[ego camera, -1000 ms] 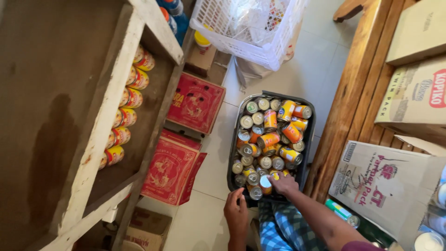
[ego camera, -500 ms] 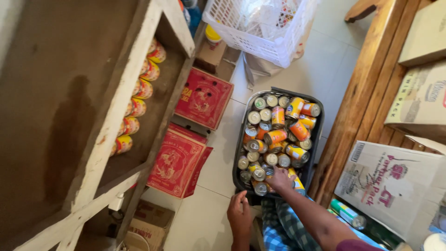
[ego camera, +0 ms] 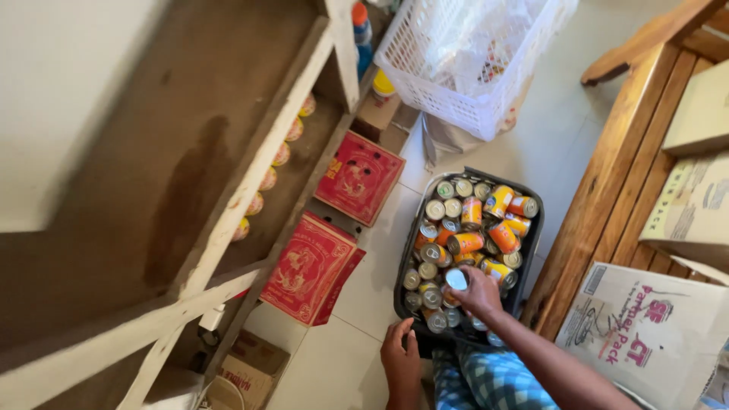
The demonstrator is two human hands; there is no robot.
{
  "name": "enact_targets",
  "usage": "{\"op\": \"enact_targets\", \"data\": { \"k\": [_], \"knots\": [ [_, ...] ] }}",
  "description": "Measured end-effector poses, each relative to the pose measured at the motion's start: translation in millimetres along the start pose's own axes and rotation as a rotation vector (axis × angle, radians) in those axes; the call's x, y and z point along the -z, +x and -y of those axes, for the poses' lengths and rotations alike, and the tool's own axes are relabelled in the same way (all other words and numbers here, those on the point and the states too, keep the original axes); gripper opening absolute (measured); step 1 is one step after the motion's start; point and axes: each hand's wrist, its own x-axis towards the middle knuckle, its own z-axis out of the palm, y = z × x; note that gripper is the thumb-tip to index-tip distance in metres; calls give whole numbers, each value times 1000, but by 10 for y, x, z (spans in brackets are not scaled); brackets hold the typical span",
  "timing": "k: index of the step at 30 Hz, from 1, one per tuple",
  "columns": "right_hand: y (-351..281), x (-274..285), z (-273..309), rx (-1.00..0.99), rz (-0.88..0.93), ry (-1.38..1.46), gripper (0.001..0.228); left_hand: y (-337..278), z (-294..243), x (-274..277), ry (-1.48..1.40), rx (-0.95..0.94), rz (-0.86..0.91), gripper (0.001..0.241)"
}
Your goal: Stocking canned goods on wooden shelves from a storage crate.
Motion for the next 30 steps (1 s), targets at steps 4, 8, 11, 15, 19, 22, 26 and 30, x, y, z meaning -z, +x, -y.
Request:
{"op": "enact_targets", "data": {
  "k": [4,8,11,15,19,22,26,30],
  "knots": [
    [224,497,602,90,49,253,59,114,-174,216,2,-116,-85,24],
    [287,928,1551,167,380,577,53,228,-503,529,-425,-39,-98,49],
    [98,1201,2354,253,527,648,52,203,-856,862,-827,-76,-103,76],
    [-199,1258,3080,532,598,742,51,17,-1193,1382,-1064,-131,-268,80],
    [-399,928,3433,560,891,953,51,-170,-1092,1900,-1396,-218,-267,74],
    [-833,938,3854,767,872,836,42,-307,-960,2193,-1507,-384,-245,60],
    [-1405,860,4436,640,1057,762,46,-469,-786,2644,-1602,-507,-352,52],
    [-1814,768,4997,1001,1023,587,46,-637,-840,3221,-1605,-680,-326,63]
  ]
}}
